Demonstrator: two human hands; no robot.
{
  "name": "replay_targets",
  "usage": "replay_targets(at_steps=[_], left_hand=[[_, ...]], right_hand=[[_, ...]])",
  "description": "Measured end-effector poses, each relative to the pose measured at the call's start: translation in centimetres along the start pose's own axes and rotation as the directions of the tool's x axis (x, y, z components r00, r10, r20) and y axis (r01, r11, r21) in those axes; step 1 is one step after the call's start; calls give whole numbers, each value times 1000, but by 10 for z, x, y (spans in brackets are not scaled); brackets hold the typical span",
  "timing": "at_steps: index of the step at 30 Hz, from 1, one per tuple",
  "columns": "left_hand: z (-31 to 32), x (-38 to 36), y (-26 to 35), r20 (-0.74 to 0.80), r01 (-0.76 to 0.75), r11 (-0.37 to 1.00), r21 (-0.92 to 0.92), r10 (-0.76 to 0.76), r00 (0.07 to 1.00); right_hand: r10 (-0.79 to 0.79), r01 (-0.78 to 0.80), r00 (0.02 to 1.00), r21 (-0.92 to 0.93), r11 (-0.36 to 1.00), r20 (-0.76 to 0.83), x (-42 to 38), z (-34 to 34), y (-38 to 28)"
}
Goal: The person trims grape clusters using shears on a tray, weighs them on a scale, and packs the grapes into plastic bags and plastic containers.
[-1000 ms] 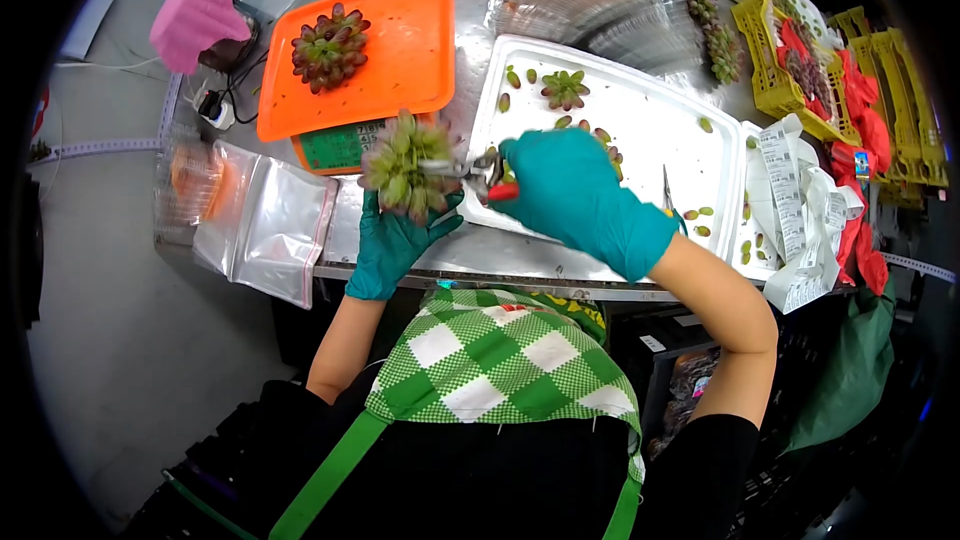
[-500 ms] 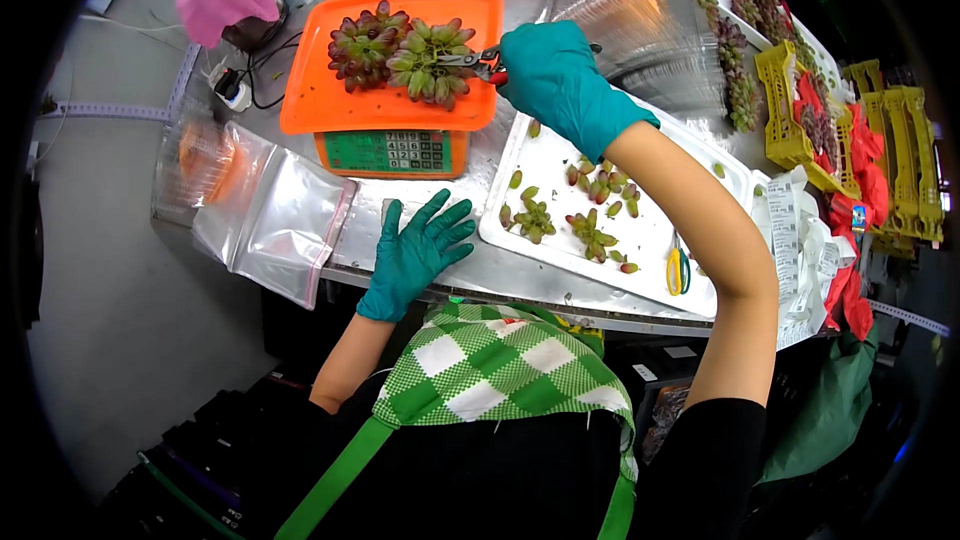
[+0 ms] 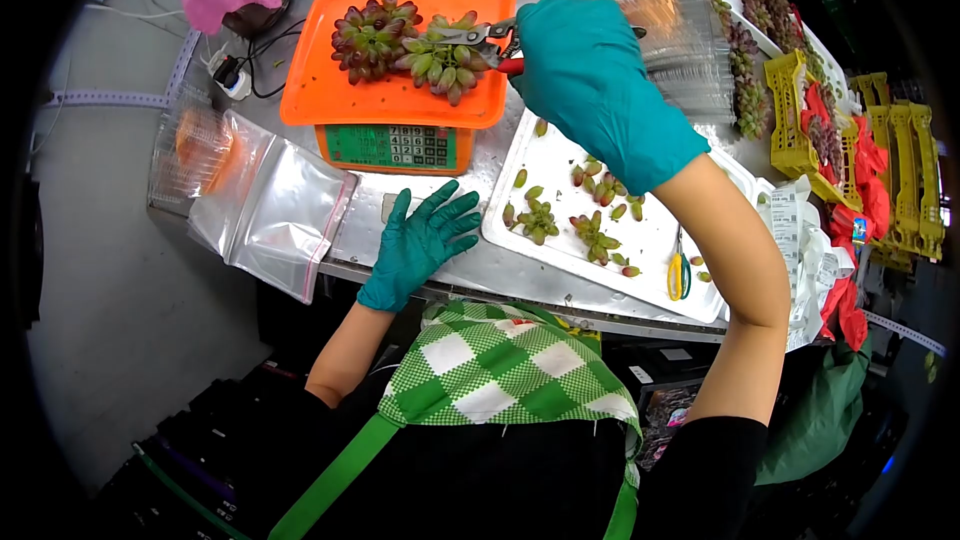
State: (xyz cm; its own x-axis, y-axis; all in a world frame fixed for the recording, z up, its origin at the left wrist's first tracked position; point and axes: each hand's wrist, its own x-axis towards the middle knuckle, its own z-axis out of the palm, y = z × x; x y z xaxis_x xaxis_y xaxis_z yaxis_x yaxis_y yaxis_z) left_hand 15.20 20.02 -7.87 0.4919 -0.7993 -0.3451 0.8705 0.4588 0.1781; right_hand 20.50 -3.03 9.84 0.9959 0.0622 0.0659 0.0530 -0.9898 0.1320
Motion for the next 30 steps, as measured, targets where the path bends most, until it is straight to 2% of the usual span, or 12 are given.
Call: replay_targets(at_steps=[3, 9, 15, 18, 24, 27, 30], left_hand=[[-2, 0, -2, -7, 1, 999, 35, 0, 1000], [-10, -1, -7, -66, -14, 957, 290, 35, 997], [-11, -1, -10, -39, -39, 800, 598, 78, 996], [-8, 2, -10, -55, -12, 724, 689, 69, 996], [-5, 6, -13, -89, -11, 660, 751, 119, 989], [0, 6, -14, -82, -83, 555, 828, 266, 960], [7, 10, 0, -1, -168, 299, 939, 492, 871]], right_hand=[[1, -1, 1000, 21, 1000, -25, -6, -5, 5], [9, -8, 999, 21, 1000, -32, -16, 6, 16], [27, -27, 1000, 35, 999, -13, -22, 14, 20], [27, -26, 999, 40, 999, -29, -20, 21, 20], [-10, 15, 998, 81, 997, -57, -12, 30, 18], [-6, 11, 999, 92, 996, -50, -3, 36, 16], [-3, 5, 1000, 111, 994, -14, 3, 37, 16]])
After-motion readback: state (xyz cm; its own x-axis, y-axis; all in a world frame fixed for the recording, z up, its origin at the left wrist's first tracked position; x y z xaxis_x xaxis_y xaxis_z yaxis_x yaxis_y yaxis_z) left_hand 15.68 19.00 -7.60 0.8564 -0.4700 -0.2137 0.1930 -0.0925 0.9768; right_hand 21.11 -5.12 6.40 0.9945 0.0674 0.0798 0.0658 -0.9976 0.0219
